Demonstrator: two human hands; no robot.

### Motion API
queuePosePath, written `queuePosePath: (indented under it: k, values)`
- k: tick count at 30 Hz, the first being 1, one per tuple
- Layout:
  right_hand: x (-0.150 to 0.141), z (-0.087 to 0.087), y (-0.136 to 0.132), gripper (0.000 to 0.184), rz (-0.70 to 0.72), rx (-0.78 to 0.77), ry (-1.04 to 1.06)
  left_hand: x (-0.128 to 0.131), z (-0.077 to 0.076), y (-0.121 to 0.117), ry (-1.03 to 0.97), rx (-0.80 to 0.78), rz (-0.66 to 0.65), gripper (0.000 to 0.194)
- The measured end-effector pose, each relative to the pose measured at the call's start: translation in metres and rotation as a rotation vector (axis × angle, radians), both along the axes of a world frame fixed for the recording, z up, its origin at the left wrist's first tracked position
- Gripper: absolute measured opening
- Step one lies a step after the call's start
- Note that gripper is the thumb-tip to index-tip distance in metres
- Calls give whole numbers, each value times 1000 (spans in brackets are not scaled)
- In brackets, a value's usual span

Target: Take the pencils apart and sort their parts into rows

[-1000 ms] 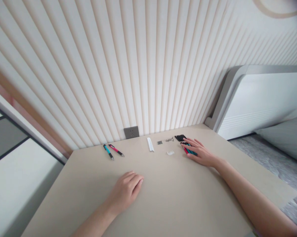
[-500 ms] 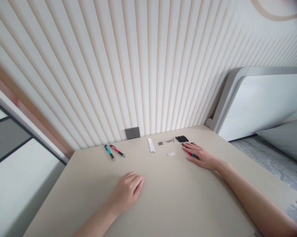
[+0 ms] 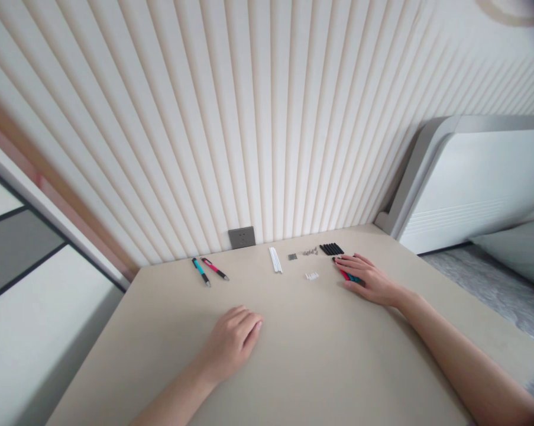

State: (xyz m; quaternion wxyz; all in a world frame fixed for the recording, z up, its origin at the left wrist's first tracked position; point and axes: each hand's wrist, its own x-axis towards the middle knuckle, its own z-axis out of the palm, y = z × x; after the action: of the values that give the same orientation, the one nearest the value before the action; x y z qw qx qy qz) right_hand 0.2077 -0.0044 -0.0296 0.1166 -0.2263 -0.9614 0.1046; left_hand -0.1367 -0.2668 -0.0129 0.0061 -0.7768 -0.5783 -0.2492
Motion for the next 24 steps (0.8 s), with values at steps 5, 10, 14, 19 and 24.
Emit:
queuePosePath:
  k: [5, 10, 14, 19, 24]
  values:
    - [2, 0, 3, 50, -1, 34, 47, -2, -1, 1, 15, 48, 105, 17]
    - [-11, 7, -9, 41, 30, 143, 148, -11, 2, 5, 45, 113, 232, 17]
    - [-41, 13, -38, 34, 204, 225, 174, -37, -4, 12, 180, 141, 350, 32]
    - [-105, 18, -90, 28, 292, 244, 215, -60, -22, 17, 253, 152, 458, 43]
    - [-205, 30, -132, 25, 84, 177, 77, -58, -27, 15, 244, 183, 547, 48]
